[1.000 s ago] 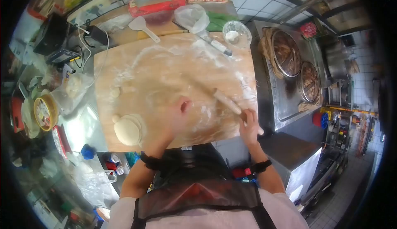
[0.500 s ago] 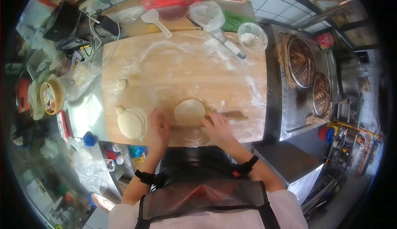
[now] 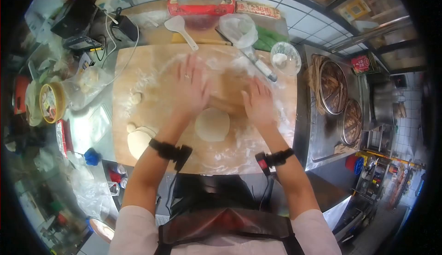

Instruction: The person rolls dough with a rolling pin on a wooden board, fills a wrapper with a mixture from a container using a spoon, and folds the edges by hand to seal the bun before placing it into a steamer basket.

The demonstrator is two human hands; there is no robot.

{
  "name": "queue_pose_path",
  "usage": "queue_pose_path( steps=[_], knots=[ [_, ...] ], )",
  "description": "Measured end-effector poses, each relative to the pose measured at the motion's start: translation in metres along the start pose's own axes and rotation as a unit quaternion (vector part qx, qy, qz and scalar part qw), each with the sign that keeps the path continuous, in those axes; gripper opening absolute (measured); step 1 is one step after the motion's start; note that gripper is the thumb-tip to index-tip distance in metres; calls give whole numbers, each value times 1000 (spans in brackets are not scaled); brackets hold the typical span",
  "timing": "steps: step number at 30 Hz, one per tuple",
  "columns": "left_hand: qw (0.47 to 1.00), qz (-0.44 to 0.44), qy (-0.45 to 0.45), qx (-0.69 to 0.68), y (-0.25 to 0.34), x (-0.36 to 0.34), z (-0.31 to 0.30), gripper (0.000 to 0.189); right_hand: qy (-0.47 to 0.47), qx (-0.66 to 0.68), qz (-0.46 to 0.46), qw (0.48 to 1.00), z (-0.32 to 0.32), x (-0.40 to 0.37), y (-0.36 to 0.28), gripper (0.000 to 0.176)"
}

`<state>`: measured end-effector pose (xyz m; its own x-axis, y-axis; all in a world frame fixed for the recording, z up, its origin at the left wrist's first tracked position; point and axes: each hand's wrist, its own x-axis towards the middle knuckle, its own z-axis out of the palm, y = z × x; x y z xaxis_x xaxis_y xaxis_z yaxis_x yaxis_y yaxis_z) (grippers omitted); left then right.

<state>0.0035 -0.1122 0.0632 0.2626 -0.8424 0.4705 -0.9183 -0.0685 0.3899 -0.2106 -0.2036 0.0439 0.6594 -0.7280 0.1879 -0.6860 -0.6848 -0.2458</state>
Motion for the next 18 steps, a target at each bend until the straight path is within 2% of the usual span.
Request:
queue_pose_path(
  steps=[1, 2, 3, 4, 6, 7, 9, 10, 11, 12, 13, 15, 16, 18],
  knots=[
    [1000, -1, -2, 0, 3, -11, -3, 56, -38, 110, 18, 993, -6, -4, -2, 46],
    [993, 90, -65, -41, 4, -23, -5, 57, -40, 110, 20, 993, -8, -8, -4, 46],
    [972, 180, -128, -84, 6, -34, -4, 58, -78, 100, -25, 992, -8, -13, -7, 44],
    [971, 178, -132, -86, 8, -46, 3, 58, -117, 90, -71, 986, -8, -18, -9, 43],
    [872, 311, -340, -165, 16, -58, 17, 66, -98, 86, -53, 990, -6, -23, -6, 43],
    [873, 308, -340, -164, 20, -63, 16, 66, -77, 81, -32, 993, -6, -25, -3, 44],
    [916, 181, -331, -137, 37, -79, 11, 71, -56, 100, -8, 993, -12, -38, 6, 44],
    [916, 179, -332, -136, 49, -93, 11, 71, -29, 118, 16, 992, -15, -44, 7, 44],
    [954, 46, -275, -111, 63, -112, 13, 71, -30, 120, 13, 992, -17, -54, 5, 44],
    [970, -86, -211, -85, 75, -130, 11, 71, -40, 104, 21, 993, -20, -70, 2, 43],
    [970, -88, -211, -85, 82, -147, 4, 71, -52, 88, 30, 994, -22, -87, -1, 43],
    [964, -218, -69, -136, 89, -179, -12, 77, -56, 93, -35, 993, -21, -125, -13, 42],
    [963, -221, -71, -136, 86, -190, -22, 77, -59, 94, -35, 993, -22, -143, -19, 42],
    [970, -227, -72, -53, 74, -199, -40, 69, -101, 102, -140, 980, -20, -165, -30, 45]
  ],
)
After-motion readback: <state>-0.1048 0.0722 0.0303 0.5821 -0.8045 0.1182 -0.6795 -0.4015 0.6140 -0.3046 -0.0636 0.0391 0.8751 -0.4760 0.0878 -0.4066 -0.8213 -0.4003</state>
